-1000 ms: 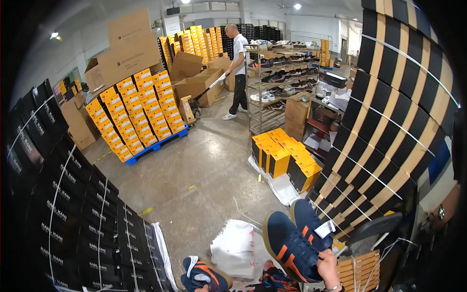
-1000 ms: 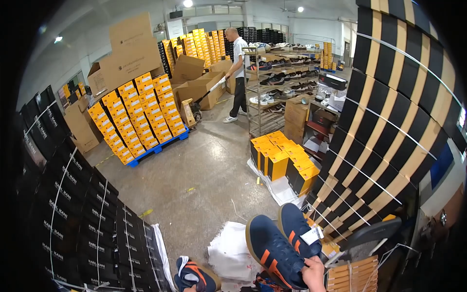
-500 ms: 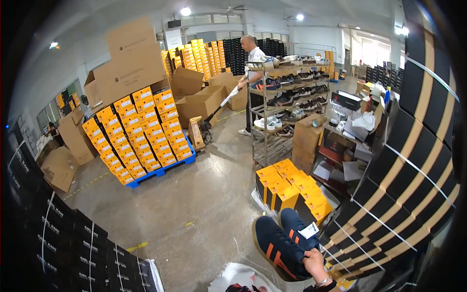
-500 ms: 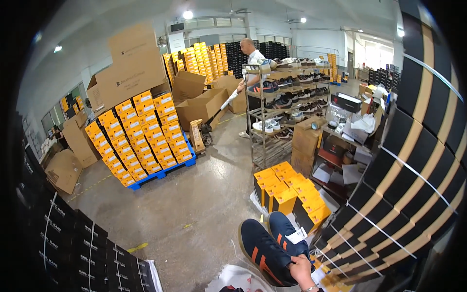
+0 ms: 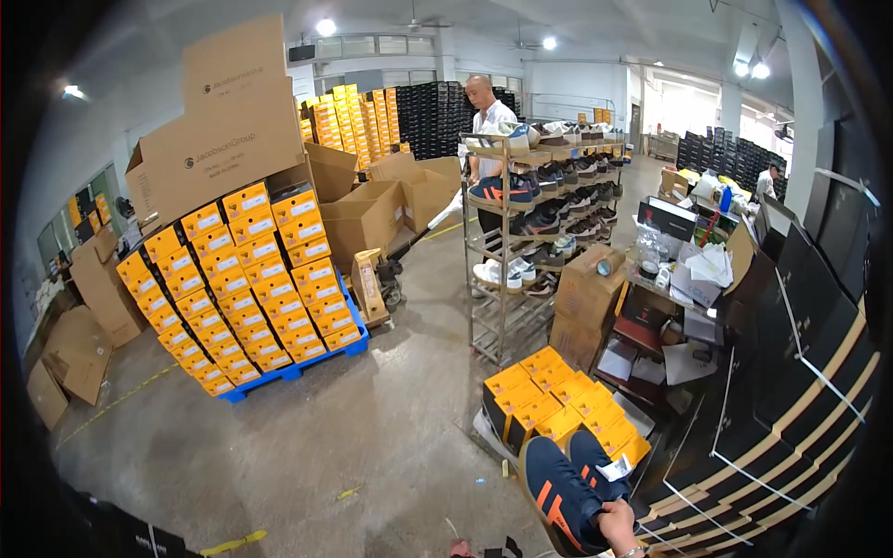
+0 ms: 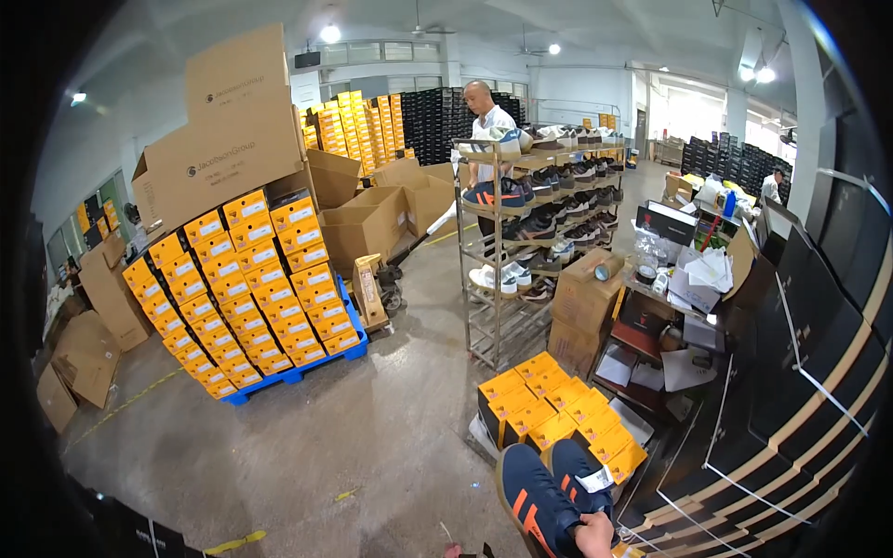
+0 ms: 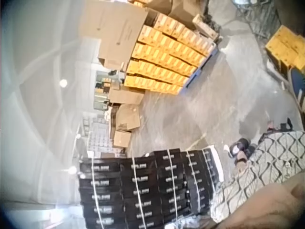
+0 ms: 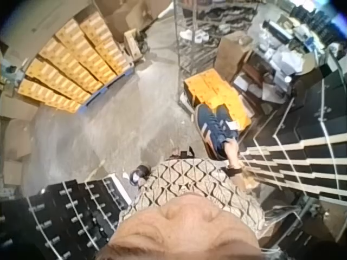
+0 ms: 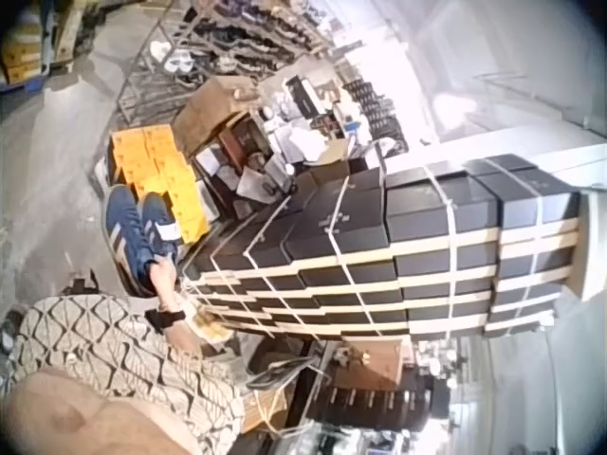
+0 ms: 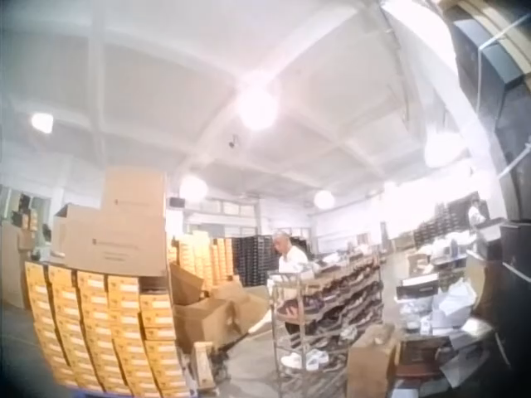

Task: Packing manufactured shoes into their respective boxes and applying identification labels.

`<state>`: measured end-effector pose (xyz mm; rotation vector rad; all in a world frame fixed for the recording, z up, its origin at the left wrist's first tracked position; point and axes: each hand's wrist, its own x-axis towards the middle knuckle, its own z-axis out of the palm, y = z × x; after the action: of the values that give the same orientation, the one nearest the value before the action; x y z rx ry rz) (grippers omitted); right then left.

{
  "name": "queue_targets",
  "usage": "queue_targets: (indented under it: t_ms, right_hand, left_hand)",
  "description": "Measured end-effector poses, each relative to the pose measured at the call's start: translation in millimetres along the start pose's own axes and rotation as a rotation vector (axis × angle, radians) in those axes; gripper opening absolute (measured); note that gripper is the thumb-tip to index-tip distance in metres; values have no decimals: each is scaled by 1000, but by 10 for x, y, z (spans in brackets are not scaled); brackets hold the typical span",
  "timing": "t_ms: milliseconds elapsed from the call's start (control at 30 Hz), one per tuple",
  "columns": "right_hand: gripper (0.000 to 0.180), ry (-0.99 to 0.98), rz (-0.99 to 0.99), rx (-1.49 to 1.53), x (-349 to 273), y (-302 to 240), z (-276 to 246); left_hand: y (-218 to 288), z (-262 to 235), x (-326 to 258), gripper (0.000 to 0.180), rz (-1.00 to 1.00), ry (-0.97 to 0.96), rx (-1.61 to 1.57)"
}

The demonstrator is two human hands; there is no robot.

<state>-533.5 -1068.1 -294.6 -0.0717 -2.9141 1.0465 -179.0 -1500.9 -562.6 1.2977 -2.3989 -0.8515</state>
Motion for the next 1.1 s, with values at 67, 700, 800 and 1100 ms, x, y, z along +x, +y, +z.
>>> queue_targets:
  t_ms: [67,700,800,1100]
  right_hand:
    - [16,67,39,-10,189,-115,113]
    - [18,-91,208,-119,2671,-799,1170]
    - [20,-106,186,-153,3295,-1005,1375]
    - [19,-64,162,-215,4248,-1226,1790]
  left_hand:
    - [211,50,506,41,-21,15,-82]
    - [2783,-286,2653,43,-146,-395,227]
    - [2492,-209,2761,42,65,-409,505]
    - [2605,-176,3557,38,-137,-371,320]
